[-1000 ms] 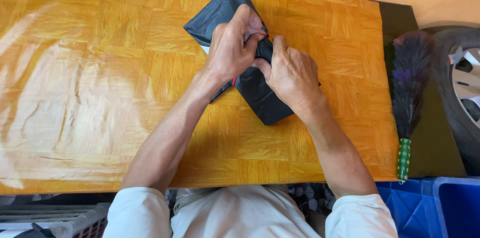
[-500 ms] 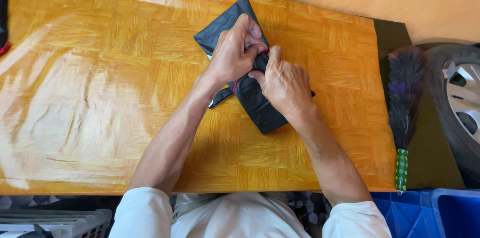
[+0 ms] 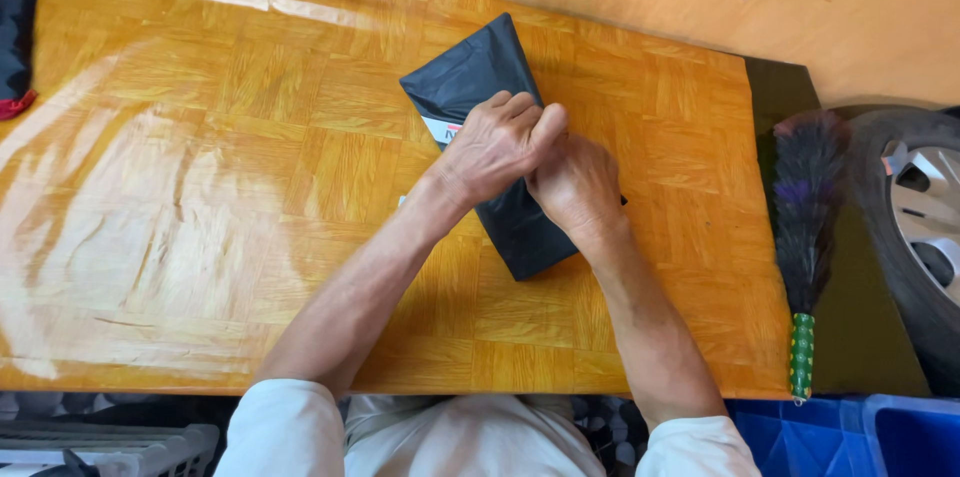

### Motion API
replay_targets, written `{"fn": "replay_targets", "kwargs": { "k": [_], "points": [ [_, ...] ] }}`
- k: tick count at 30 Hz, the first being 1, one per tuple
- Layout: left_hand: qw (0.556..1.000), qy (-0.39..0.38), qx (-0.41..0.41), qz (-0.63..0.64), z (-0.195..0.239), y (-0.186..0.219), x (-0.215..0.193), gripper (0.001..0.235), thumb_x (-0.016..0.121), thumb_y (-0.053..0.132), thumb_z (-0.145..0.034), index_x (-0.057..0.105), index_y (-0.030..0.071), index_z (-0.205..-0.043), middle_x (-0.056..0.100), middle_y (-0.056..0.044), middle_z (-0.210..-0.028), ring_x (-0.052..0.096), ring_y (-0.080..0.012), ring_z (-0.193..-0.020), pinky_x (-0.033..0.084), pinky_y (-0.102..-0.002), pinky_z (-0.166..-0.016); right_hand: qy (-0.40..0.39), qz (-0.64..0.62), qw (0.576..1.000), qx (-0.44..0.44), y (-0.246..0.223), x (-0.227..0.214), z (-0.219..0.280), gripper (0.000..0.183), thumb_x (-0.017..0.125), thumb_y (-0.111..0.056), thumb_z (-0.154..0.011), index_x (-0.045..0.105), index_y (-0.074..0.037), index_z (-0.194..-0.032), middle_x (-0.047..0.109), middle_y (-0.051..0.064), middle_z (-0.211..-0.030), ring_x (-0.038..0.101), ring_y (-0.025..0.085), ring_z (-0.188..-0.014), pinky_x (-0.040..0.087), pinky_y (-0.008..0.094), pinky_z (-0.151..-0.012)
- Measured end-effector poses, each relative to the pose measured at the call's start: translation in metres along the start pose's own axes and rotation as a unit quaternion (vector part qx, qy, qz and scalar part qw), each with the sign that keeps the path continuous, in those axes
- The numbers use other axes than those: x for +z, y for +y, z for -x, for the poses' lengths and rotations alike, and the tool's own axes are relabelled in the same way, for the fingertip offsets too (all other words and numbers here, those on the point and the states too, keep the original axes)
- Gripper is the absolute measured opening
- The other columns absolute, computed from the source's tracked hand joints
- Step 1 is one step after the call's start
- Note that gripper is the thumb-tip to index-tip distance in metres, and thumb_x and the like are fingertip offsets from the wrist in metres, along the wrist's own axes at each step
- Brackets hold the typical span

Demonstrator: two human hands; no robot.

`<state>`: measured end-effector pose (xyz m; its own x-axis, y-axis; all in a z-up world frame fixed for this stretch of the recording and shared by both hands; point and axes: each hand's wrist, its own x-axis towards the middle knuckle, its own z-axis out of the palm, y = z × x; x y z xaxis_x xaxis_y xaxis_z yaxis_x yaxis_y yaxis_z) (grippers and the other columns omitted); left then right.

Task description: The person folds a long black fabric item on a wooden table, then places it into a black zippered pouch labeled VISION. The person smooths the fabric, folds it multiple times, and zips the pouch closed.

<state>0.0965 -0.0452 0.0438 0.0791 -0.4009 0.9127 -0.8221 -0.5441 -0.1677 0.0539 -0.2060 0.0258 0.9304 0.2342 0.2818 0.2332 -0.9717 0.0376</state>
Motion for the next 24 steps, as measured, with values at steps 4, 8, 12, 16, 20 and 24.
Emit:
{"fn": "replay_targets", "kwargs": {
  "k": [4, 8, 12, 16, 20, 24],
  "points": [
    [0.999, 0.031, 0.004, -0.027, 0.0, 0.01, 0.008, 0.019, 0.049, -0.002, -0.093, 0.051, 0.011, -0.08, 0.048, -0.007, -0.063, 0.052, -0.0237, -0.067, 0.046, -0.031, -0.06, 0.012, -0.041, 0.996, 0.077, -0.003, 0.006, 0.003, 0.029, 0.064, -0.04, -0.086, 0.066, -0.011, -0.089, 0.067, 0.009, -0.072, 0.071, 0.038, -0.082, 0.06, 0.054, -0.073],
    [0.999, 0.034, -0.003, -0.04, 0.003, 0.017, 0.012, 0.018, 0.051, -0.003, -0.092, 0.054, 0.009, -0.08, 0.049, -0.008, -0.064, 0.051, -0.0234, -0.066, 0.047, -0.03, -0.06, 0.042, -0.066, 0.996, 0.053, 0.0, 0.002, 0.007, 0.027, 0.068, -0.038, -0.084, 0.067, -0.011, -0.082, 0.067, 0.012, -0.07, 0.069, 0.04, -0.08, 0.058, 0.055, -0.071],
    [0.999, -0.002, -0.021, 0.024, 0.006, 0.02, 0.009, 0.014, 0.052, -0.002, -0.094, 0.055, 0.008, -0.084, 0.052, -0.008, -0.065, 0.055, -0.0249, -0.067, 0.05, -0.03, -0.061, 0.006, -0.095, 0.991, 0.095, 0.005, 0.005, 0.008, 0.027, 0.066, -0.036, -0.084, 0.067, -0.01, -0.086, 0.069, 0.013, -0.078, 0.07, 0.04, -0.085, 0.058, 0.056, -0.077],
    [0.98, -0.054, -0.106, 0.158, 0.005, 0.028, -0.007, 0.003, 0.058, 0.006, -0.097, 0.056, 0.007, -0.098, 0.058, -0.009, -0.071, 0.063, -0.0281, -0.07, 0.055, -0.033, -0.063, 0.001, -0.195, 0.974, 0.115, 0.004, -0.012, 0.019, 0.024, 0.065, -0.022, -0.091, 0.06, 0.001, -0.099, 0.071, 0.025, -0.092, 0.068, 0.051, -0.093, 0.053, 0.065, -0.082],
    [0.964, 0.009, -0.199, 0.175, 0.006, 0.01, -0.004, 0.046, 0.07, 0.033, -0.099, 0.057, 0.008, -0.135, 0.069, -0.014, -0.093, 0.071, -0.0361, -0.085, 0.058, -0.043, -0.079, 0.06, -0.289, 0.945, 0.14, 0.011, -0.012, 0.018, 0.027, 0.062, -0.029, -0.1, 0.057, -0.005, -0.113, 0.067, 0.028, -0.101, 0.063, 0.053, -0.107, 0.052, 0.064, -0.088],
    [0.898, 0.064, -0.369, 0.232, 0.012, -0.016, -0.02, 0.105, 0.09, 0.054, -0.084, 0.028, 0.01, -0.157, 0.051, -0.013, -0.144, 0.054, -0.0274, -0.131, 0.048, -0.042, -0.11, 0.248, -0.38, 0.888, 0.078, 0.019, 0.005, 0.018, 0.053, 0.059, -0.054, -0.101, 0.049, -0.006, -0.121, 0.061, 0.009, -0.104, 0.062, 0.025, -0.09, 0.048, 0.037, -0.079]
  ]
}}
